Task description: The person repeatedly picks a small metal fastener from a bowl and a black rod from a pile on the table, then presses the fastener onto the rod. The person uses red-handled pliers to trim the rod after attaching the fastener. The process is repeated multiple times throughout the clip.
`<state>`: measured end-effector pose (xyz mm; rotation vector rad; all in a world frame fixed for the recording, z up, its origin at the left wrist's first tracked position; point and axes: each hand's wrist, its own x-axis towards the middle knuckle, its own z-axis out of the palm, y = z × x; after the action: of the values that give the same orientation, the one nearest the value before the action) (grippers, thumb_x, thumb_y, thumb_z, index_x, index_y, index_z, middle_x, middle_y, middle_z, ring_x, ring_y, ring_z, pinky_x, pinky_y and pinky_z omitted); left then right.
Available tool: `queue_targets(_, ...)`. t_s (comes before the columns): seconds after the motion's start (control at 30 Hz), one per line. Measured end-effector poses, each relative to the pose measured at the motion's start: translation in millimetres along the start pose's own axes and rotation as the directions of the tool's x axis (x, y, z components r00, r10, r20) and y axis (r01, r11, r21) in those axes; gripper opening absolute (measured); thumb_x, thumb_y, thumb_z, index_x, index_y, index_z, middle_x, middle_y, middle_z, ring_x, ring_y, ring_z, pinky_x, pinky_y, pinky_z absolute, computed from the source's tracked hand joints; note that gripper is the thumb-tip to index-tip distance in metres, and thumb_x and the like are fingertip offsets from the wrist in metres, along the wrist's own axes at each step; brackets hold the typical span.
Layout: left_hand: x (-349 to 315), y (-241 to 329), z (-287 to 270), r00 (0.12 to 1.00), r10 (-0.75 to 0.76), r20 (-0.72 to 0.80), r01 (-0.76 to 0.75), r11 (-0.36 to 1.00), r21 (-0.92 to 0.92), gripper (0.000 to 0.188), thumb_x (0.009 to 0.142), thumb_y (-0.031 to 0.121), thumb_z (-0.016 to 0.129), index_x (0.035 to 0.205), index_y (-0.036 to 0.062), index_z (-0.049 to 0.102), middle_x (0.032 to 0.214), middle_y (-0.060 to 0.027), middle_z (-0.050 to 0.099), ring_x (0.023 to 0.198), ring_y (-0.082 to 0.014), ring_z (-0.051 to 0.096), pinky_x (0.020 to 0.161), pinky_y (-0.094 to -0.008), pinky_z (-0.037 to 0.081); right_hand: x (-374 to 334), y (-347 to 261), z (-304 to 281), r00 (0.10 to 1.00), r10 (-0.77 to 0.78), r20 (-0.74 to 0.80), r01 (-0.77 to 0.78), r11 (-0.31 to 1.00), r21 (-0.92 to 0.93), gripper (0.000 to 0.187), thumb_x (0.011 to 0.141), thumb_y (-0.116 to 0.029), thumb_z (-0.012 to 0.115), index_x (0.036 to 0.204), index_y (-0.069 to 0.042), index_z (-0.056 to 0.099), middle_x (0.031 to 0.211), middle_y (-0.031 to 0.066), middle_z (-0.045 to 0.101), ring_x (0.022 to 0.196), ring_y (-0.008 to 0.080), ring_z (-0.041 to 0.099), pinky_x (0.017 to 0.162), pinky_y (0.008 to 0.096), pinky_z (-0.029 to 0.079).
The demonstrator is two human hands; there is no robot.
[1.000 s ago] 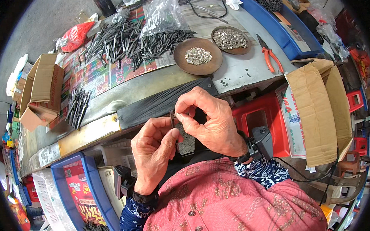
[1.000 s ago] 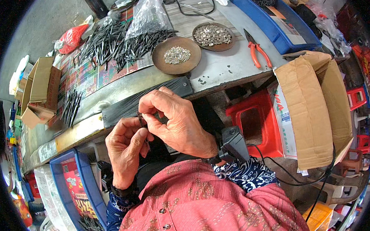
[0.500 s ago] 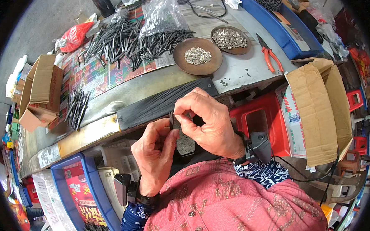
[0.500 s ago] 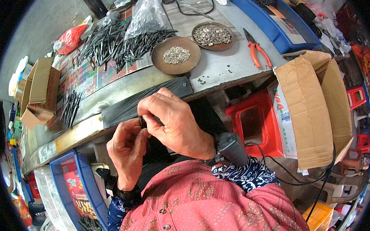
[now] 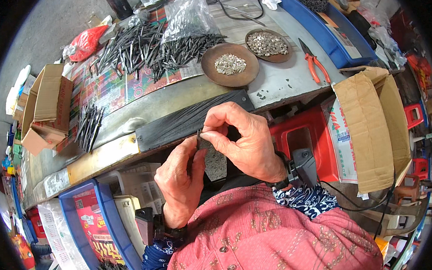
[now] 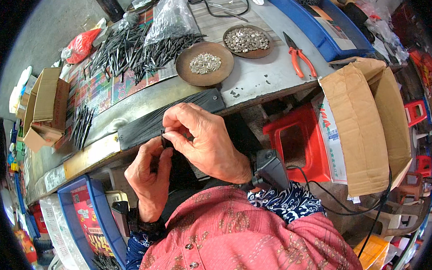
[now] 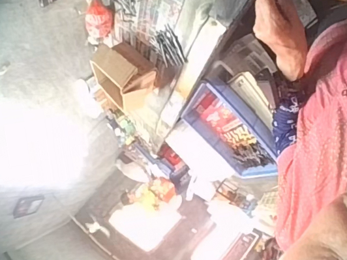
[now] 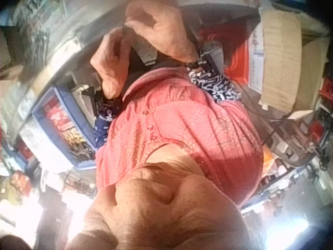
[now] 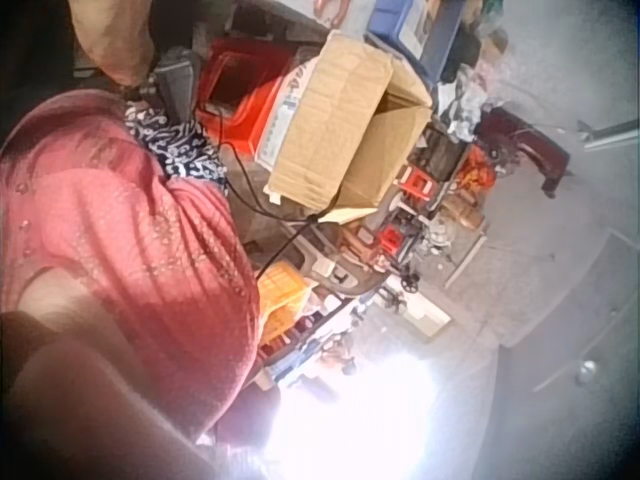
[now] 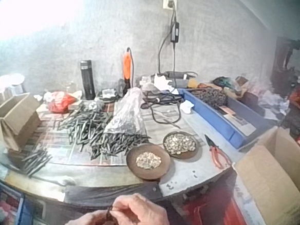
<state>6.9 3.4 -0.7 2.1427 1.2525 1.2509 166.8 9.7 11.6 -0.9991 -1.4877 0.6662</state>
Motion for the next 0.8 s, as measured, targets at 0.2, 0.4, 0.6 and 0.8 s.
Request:
queue_targets(0.2, -0.2, 1.1, -8.6, 0.96, -0.199, 0.198, 0.249, 0.929, -0.273, 0.017, 0.086, -0.005, 0.064, 0.103, -0.0016, 0.064, 0.075, -0.0006, 0.065, 0.061, -0.0028, 0.054, 0.053, -0.0177, 0.043, 5.4, 6.7, -7.8, 0.959, 0.236, 0.155, -0.273, 0.915, 0.297, 0.02, 0.084, 0.001, 0.071, 0.102, -0.001, 0.062, 0.091, 0.0001, 0.063, 0.082, 0.0062, 0.059, 0.073, 0.021, 0.05)
queue_targets(0.4, 0.1, 0.4, -5.1, 0.957, -0.189, 0.219, 0.254, 0.911, -0.325, 0.016, 0.088, -0.005, 0.061, 0.104, -0.0026, 0.061, 0.076, -0.0018, 0.064, 0.062, -0.0034, 0.054, 0.054, -0.0179, 0.043, 9.4, 11.3, -16.9, 0.95, 0.126, 0.285, -0.187, 0.962, 0.201, 0.014, 0.084, -0.002, 0.072, 0.097, 0.0, 0.068, 0.091, 0.0028, 0.063, 0.083, 0.0076, 0.058, 0.07, 0.0214, 0.048)
queue_targets(0.6, 8.8, 5.5, -0.1, 0.92, -0.313, 0.235, 0.391, 0.716, -0.579, 0.013, 0.094, 0.004, 0.059, 0.105, -0.0032, 0.06, 0.082, -0.0029, 0.064, 0.064, -0.0043, 0.053, 0.054, -0.018, 0.042, 10.3, 8.7, -10.4, 0.973, 0.111, 0.203, -0.142, 0.979, 0.146, 0.008, 0.084, 0.001, 0.068, 0.091, -0.001, 0.066, 0.089, 0.0025, 0.062, 0.077, 0.0074, 0.057, 0.066, 0.0219, 0.047)
queue_targets(0.8, 15.6, -2.7, 0.4, 0.917, -0.351, 0.19, 0.396, 0.739, -0.544, 0.01, 0.091, 0.005, 0.065, 0.097, -0.0026, 0.064, 0.077, 0.0028, 0.059, 0.066, -0.0019, 0.048, 0.059, -0.0174, 0.041, 20.5, 9.1, -10.5, 0.965, 0.112, 0.236, -0.134, 0.988, 0.078, 0.007, 0.086, -0.004, 0.068, 0.091, 0.0, 0.066, 0.085, 0.0017, 0.061, 0.076, 0.007, 0.057, 0.066, 0.0223, 0.046)
